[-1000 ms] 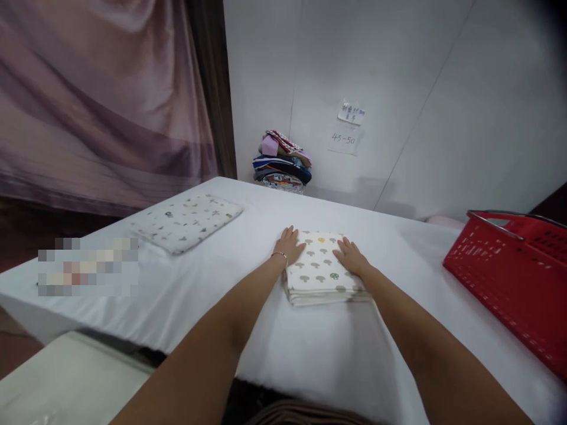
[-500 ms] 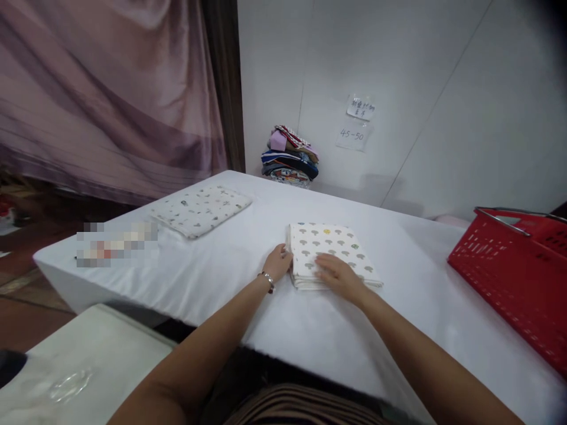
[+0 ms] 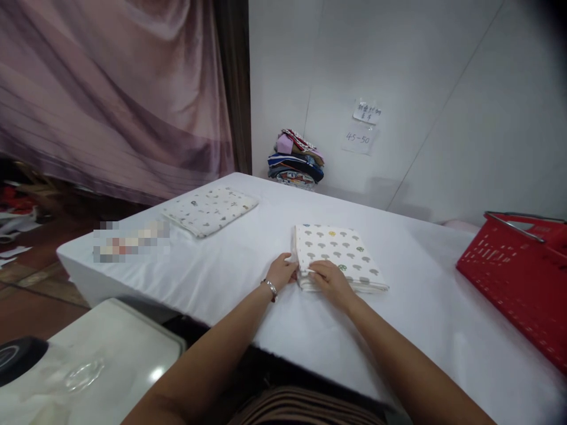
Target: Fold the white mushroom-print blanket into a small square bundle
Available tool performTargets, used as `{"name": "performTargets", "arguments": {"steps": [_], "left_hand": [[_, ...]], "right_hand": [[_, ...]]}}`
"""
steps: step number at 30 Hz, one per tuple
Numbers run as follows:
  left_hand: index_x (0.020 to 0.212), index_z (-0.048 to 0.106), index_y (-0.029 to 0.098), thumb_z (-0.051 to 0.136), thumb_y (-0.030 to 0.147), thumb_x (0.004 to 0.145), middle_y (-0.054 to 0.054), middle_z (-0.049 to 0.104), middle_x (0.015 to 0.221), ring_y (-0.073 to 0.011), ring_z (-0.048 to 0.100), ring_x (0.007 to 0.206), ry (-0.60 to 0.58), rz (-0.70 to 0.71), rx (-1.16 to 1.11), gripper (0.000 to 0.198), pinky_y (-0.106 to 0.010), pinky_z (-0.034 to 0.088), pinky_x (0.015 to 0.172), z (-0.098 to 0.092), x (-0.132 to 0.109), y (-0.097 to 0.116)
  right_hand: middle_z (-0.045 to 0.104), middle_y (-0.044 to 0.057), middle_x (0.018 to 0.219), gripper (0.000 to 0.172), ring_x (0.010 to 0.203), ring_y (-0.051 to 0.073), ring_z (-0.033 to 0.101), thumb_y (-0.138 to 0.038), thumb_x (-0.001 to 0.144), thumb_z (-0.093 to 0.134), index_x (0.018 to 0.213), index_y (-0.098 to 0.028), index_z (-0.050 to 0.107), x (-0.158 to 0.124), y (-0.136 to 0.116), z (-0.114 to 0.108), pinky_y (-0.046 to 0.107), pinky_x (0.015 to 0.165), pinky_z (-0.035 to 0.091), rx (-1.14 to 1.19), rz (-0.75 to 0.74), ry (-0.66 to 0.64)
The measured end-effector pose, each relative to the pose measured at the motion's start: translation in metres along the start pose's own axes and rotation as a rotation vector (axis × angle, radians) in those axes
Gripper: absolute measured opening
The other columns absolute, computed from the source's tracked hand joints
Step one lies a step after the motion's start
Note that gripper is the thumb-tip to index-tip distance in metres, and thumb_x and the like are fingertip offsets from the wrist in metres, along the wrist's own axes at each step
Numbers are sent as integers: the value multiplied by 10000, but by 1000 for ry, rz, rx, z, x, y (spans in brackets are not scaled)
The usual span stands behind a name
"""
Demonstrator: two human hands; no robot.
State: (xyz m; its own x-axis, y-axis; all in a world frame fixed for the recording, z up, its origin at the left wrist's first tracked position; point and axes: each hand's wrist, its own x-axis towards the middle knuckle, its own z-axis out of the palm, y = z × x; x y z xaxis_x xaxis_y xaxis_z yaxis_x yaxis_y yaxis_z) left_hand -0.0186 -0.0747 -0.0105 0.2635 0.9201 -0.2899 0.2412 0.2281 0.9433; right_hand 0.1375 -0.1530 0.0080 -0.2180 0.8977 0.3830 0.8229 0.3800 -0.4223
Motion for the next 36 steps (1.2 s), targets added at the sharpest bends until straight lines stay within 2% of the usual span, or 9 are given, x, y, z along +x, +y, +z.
{"name": "performTargets", "arguments": {"steps": [7,12,15,18,21,24,27,31,36], "left_hand": [[1221,418,139,590,427,771,-43,648,790,-122,602,587,-4,24,-15,561,-201,480,475,-1,-1,-1],[1251,384,162,683,419,676,-47,648,862,-125,605,608,-15,61,75,697,-203,477,473,1,6,-8],[1285,347,176,652,346,700,-53,635,924,-116,596,597,-10,52,120,681,-199,475,468,3,8,-10],[1299,334,189,630,312,703,-65,621,994,-120,599,619,5,39,156,676,-200,475,469,3,7,-6],[1301,331,193,620,346,710,-72,620,1014,-136,607,653,4,20,178,675,-206,475,482,2,6,-2],[1331,287,191,595,443,728,-85,618,1023,-154,608,661,1,7,170,722,-221,465,482,3,6,0],[1337,291,171,610,443,708,-89,618,994,-175,605,688,27,13,207,756,-242,459,522,9,8,1],[1283,376,145,629,275,664,-56,616,887,-183,587,730,61,66,232,681,-263,447,636,12,14,6],[1316,339,155,613,215,636,-16,566,844,-154,546,739,143,192,236,736,-247,413,680,-20,17,15]], "right_hand": [[594,80,1101,249,1049,205,509,-229,882,423,1050,-214,606,-12,-3,9,383,890,403,-128,-105,8],[617,54,1078,218,1014,200,547,-277,839,483,988,-234,637,-9,-4,-8,364,896,429,38,-69,-39],[630,49,1070,267,1016,199,559,-348,856,430,938,-233,657,-8,26,-30,356,887,447,76,140,107],[540,94,1228,354,1149,244,473,-377,820,452,1059,-178,623,-12,73,-54,391,954,394,-93,435,254],[537,153,1216,535,1120,276,499,-391,788,500,1238,-102,504,-21,112,-70,399,965,369,-110,781,178],[563,165,1172,719,1019,265,569,-487,762,534,1344,-98,371,-26,124,-79,372,909,413,97,1038,102],[473,188,1284,855,1058,280,548,-574,705,575,1380,-124,307,-21,121,-86,373,899,426,258,1123,91],[380,195,1366,969,1120,309,506,-568,618,673,1395,-144,279,-11,114,-91,394,926,413,381,1113,55],[447,148,1328,999,973,251,611,-535,625,690,1424,-231,171,-18,100,-71,331,832,485,594,1020,120]]}}
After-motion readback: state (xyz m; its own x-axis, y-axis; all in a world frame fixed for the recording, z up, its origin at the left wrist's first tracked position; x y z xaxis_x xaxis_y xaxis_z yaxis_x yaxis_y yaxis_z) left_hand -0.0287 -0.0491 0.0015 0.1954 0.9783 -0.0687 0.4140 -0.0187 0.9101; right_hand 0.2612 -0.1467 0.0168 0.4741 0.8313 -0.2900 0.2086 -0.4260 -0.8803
